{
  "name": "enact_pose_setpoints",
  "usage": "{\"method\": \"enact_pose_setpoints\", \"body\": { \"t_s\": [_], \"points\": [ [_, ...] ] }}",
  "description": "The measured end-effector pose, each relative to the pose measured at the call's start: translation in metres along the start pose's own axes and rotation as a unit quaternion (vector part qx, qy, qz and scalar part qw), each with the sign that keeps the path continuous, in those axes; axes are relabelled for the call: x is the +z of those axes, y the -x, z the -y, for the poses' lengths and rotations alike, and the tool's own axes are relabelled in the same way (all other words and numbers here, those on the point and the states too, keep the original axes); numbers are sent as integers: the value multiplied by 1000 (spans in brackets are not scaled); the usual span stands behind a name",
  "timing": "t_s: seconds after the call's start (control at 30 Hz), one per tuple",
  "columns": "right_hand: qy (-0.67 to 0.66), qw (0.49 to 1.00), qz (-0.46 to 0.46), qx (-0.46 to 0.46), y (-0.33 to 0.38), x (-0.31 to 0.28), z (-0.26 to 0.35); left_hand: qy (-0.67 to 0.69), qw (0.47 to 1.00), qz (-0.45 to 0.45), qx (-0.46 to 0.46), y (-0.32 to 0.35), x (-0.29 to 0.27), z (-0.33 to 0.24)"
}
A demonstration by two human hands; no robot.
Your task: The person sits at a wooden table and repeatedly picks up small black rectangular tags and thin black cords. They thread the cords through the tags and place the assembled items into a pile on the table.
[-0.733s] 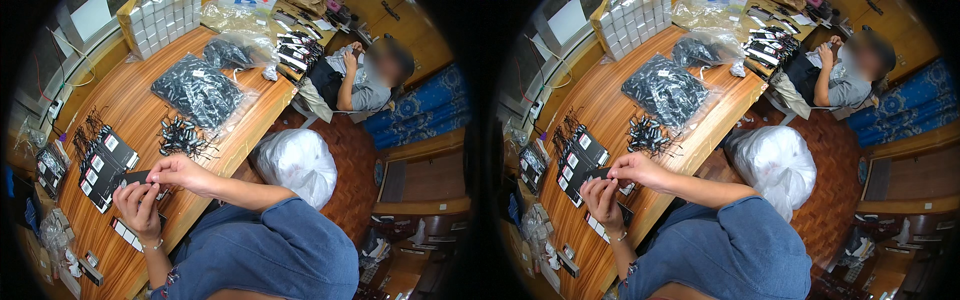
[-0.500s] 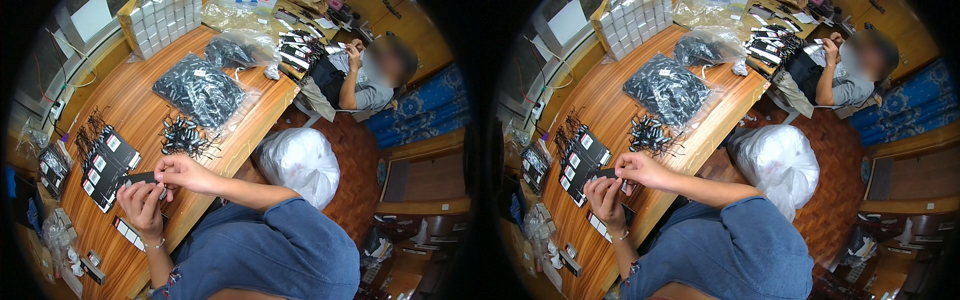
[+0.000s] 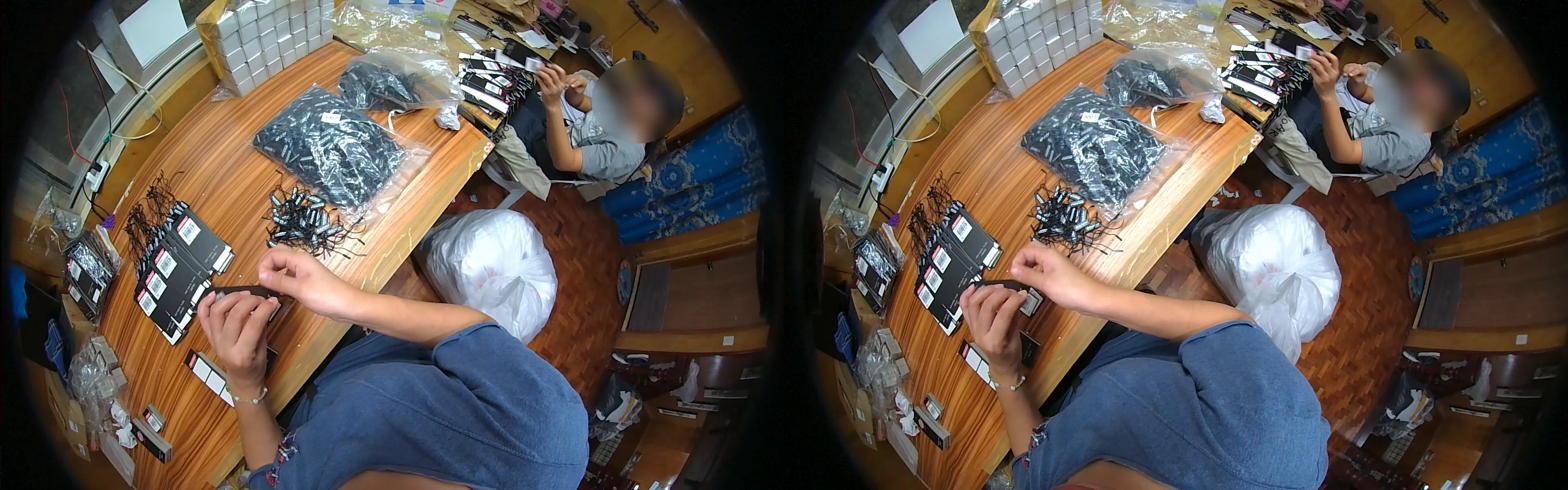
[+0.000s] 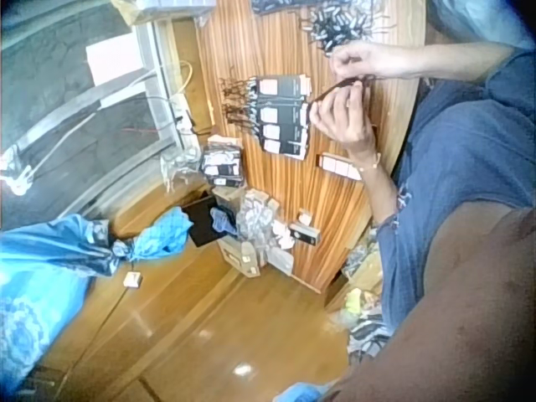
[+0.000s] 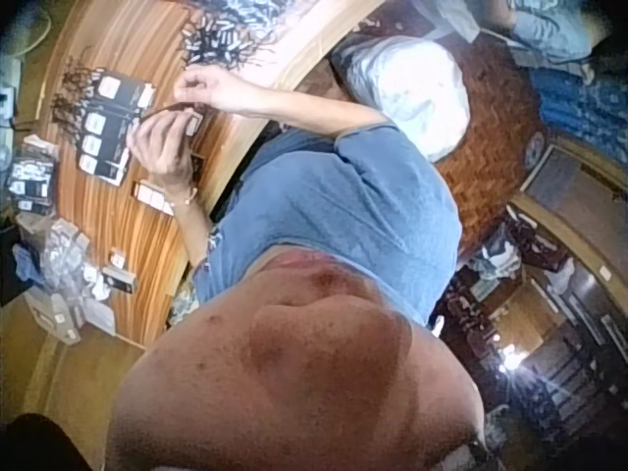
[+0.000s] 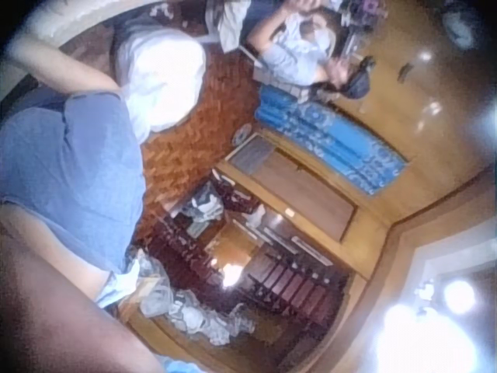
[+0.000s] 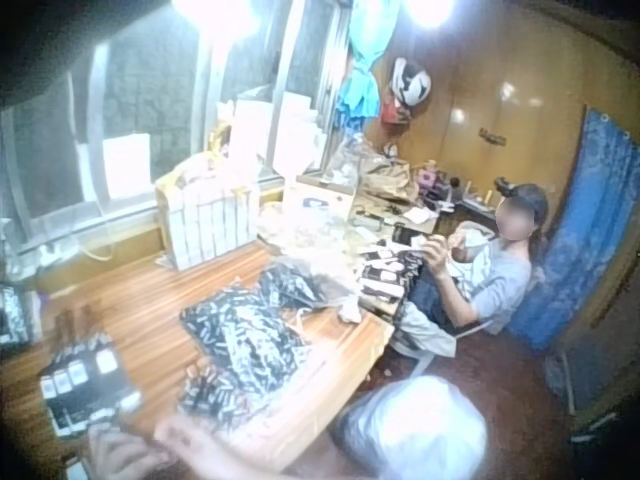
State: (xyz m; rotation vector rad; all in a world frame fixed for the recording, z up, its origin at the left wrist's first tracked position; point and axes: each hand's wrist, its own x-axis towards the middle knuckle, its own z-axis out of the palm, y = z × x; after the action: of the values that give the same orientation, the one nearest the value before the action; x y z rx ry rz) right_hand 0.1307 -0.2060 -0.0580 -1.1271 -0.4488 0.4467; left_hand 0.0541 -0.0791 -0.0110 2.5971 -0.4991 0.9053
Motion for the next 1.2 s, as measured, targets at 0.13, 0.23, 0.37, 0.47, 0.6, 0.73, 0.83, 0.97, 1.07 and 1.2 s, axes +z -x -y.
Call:
{"method": "enact_pose_setpoints", "body": {
  "t_s": [0.13, 0.23, 0.37, 0.47, 0.6, 0.73, 0.83, 0.97, 1.07, 1.2],
  "points": [
    [-81, 997, -14, 12, -10, -6, 19, 23, 1000, 8, 1, 2, 3, -2],
    [-186, 981, 6, 43, -18, -14, 38, 89, 995, 2, -38, 5, 6, 0],
    [-270, 962, -22, 41, -24, -19, 52, 168, 980, -8, -103, 12, 11, 3],
    [-272, 961, -41, 31, -26, -23, 57, 206, 960, -31, -185, 21, 19, 5],
    [-287, 958, -12, 7, -33, -15, 56, 277, 901, -108, -315, 24, 19, 4],
    [-244, 969, 12, -27, -30, -3, 60, 400, 829, -138, -365, 26, 20, 10],
    [-219, 974, 40, -39, -27, 6, 61, 444, 799, -75, -398, 31, 5, 10],
    [-61, 988, 100, -97, -19, 13, 59, 464, 814, -44, -347, 46, -14, 15],
    [-34, 977, 155, -139, -9, 25, 68, 321, 872, -126, -349, 75, -41, 44],
    [-46, 972, 178, -144, -7, 15, 72, 31, 901, 7, -432, 134, -83, 82]
  ]
}}
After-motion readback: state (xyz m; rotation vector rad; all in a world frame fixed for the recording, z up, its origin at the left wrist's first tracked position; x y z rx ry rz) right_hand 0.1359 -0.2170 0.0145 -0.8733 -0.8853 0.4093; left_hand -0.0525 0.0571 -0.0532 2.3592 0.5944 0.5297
